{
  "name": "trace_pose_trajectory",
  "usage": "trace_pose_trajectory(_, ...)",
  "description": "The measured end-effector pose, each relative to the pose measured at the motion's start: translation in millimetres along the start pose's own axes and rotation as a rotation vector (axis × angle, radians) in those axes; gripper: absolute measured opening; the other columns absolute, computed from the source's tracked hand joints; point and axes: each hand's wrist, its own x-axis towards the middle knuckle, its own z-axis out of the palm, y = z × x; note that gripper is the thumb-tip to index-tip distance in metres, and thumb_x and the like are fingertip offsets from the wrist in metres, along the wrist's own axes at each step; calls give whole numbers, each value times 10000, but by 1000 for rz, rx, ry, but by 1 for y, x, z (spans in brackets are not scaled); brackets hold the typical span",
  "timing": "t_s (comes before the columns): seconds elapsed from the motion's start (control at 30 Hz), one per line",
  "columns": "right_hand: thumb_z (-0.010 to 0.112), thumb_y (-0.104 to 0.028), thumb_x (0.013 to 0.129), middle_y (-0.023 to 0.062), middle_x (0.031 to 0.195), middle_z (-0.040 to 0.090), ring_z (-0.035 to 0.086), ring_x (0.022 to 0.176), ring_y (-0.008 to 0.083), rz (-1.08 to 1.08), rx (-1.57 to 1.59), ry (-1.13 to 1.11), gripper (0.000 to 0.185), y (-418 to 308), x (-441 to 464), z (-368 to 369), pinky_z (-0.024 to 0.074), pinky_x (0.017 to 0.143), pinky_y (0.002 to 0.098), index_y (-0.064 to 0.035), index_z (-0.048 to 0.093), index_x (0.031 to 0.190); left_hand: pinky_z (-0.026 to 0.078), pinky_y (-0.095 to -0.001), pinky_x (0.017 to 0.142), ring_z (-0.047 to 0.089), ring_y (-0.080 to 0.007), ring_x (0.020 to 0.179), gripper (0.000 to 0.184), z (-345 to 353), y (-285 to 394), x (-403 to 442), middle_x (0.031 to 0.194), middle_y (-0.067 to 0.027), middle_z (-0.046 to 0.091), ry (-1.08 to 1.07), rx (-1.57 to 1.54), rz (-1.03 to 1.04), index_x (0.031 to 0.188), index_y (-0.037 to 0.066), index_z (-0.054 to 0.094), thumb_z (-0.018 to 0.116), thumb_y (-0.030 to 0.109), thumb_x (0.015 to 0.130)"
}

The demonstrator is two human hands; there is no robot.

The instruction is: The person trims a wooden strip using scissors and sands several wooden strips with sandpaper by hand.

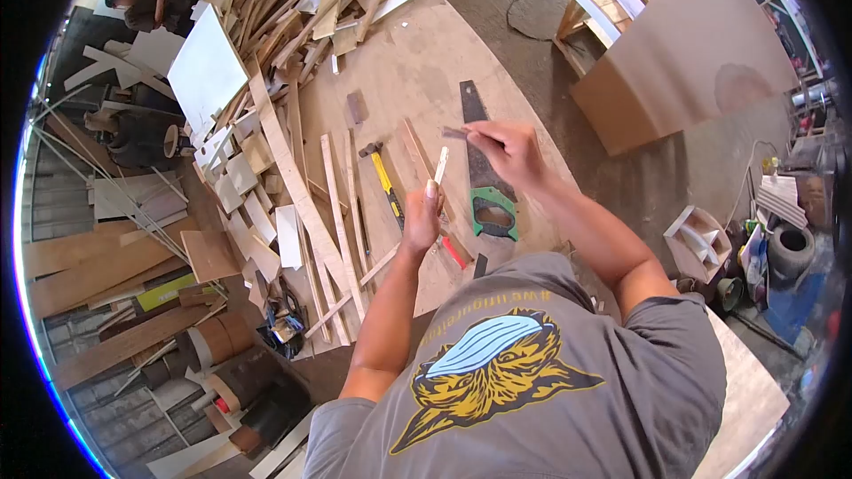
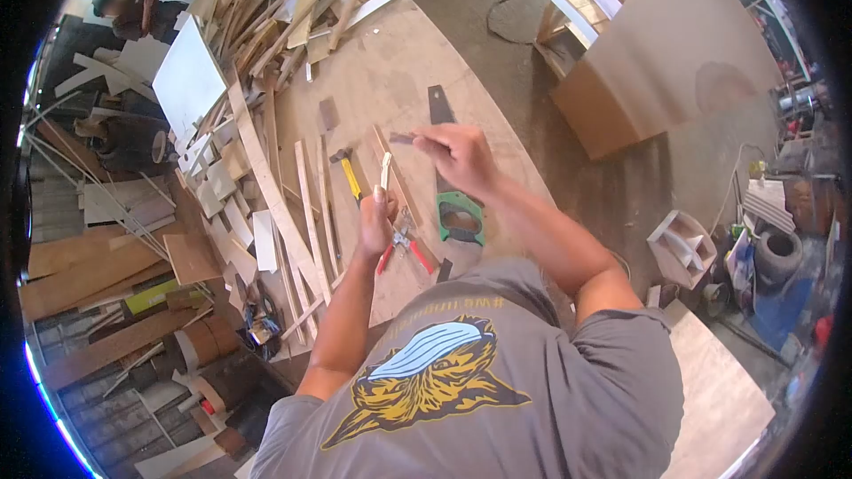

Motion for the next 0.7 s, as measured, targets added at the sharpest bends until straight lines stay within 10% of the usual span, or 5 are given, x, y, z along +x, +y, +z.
trace_pose_trajectory(0.13, 687, -114, 949, 118, 714, 682, 636, 604, 149, -86, 75, 13, 139, -16, -5, 14, 467, 548, 297, -6, 732, 1024, 230, -305, 497, 266, -88, 537, 603, -1, -7, 0, 591, 52, 285, 8, -71, -45, 664, 124, 363, 379, 582, 1056)
trace_pose_trajectory(0.3, 588, -194, 1019, 89, 702, 633, 590, 606, 148, 424, -38, -147, 196, -8, -14, 20, 442, 557, 320, -17, 659, 973, 346, -302, 511, 376, -140, 525, 530, 0, 27, 4, 624, 13, 390, 192, -661, -95, 844, 117, 468, 379, 598, 1048)
trace_pose_trajectory(0.5, 562, -288, 1045, 86, 728, 624, 591, 682, 137, 593, 166, -92, 282, -18, -61, 61, 480, 615, 363, -22, 593, 957, 486, -404, 818, 521, -201, 758, 362, -17, 43, 36, 774, -37, 494, 495, -933, 219, 996, 128, 482, 519, 486, 1034)
trace_pose_trajectory(0.53, 556, -323, 1033, 167, 745, 655, 674, 709, 316, 665, 207, -57, 310, -21, -61, 67, 489, 645, 416, -25, 605, 964, 487, -406, 834, 521, -202, 770, 368, -13, 46, 38, 782, -37, 496, 546, -944, 262, 1004, 128, 483, 523, 493, 1028)
trace_pose_trajectory(0.7, 597, -325, 1010, 149, 648, 618, 640, 587, 308, 465, 16, 55, 299, -16, -42, 64, 467, 559, 413, -32, 622, 952, 467, -421, 931, 578, -252, 868, 625, 1, 70, 23, 851, -66, 578, 463, -1065, 251, 839, 113, 535, 431, 718, 958)
